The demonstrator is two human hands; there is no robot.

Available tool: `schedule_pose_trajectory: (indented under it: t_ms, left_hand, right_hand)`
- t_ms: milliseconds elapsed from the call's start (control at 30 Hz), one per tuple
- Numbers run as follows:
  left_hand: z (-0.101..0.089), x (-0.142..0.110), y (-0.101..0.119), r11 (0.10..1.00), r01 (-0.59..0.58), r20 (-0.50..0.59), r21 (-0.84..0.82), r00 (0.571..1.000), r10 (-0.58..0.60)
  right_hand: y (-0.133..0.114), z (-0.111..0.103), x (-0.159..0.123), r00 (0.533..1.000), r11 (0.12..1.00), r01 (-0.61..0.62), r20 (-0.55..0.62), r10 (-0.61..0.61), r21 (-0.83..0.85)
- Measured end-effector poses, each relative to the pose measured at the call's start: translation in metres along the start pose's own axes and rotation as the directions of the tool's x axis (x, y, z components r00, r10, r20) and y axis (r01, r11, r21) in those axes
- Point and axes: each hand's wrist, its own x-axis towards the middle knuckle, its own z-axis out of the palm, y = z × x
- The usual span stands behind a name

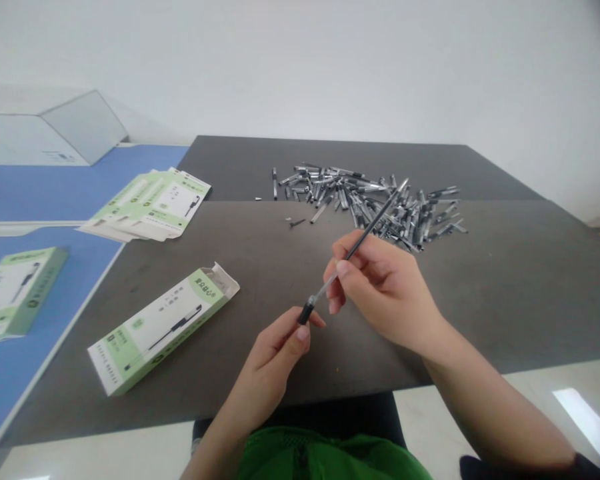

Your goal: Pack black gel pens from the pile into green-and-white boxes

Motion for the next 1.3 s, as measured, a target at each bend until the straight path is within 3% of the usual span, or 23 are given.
schedule_pose_trajectory:
  t_ms: [300, 700, 833, 967, 1033, 1133, 1300]
  left_hand:
    - [-0.002, 0.0, 0.003, 0.997, -0.036, 0.018, 0.073, 0.999, 0.035]
    - [-0.002, 0.0, 0.007, 0.991, -0.032, 0.054, 0.128, 0.998, 0.025]
    - [-0.001, 0.0, 0.008, 0.993, -0.039, 0.072, 0.113, 0.997, 0.031]
    - [-0.004, -0.004, 0.007, 0.997, -0.067, 0.005, -0.049, 0.998, 0.068]
    - [-0.008, -0.008, 0.008, 0.981, -0.111, -0.066, -0.159, 0.993, 0.101]
    - [-0.017, -0.012, 0.012, 0.947, -0.203, -0.178, -0.248, 0.971, 0.161]
    - [-0.026, -0.01, 0.014, 0.939, -0.212, -0.299, -0.27, 0.946, 0.127]
  right_hand:
    - [-0.001, 0.0, 0.003, 1.0, 0.991, -0.012, 0.026, 0.009, 0.133]
    - [-0.001, -0.004, 0.004, 0.997, 0.997, -0.035, 0.078, 0.029, 0.073]
    - [-0.003, -0.006, 0.001, 0.967, 0.995, -0.072, 0.241, 0.087, -0.071]
    - [-0.012, -0.011, 0.005, 0.868, 0.972, -0.027, 0.477, 0.139, -0.235]
    - [-0.01, -0.019, 0.017, 0.89, 0.973, 0.005, 0.445, 0.101, -0.231]
    - [0.01, -0.038, 0.052, 0.965, 0.96, 0.039, 0.259, 0.036, -0.277]
    - [0.065, -0.057, 0.132, 0.997, 0.762, 0.066, 0.081, -0.018, -0.644]
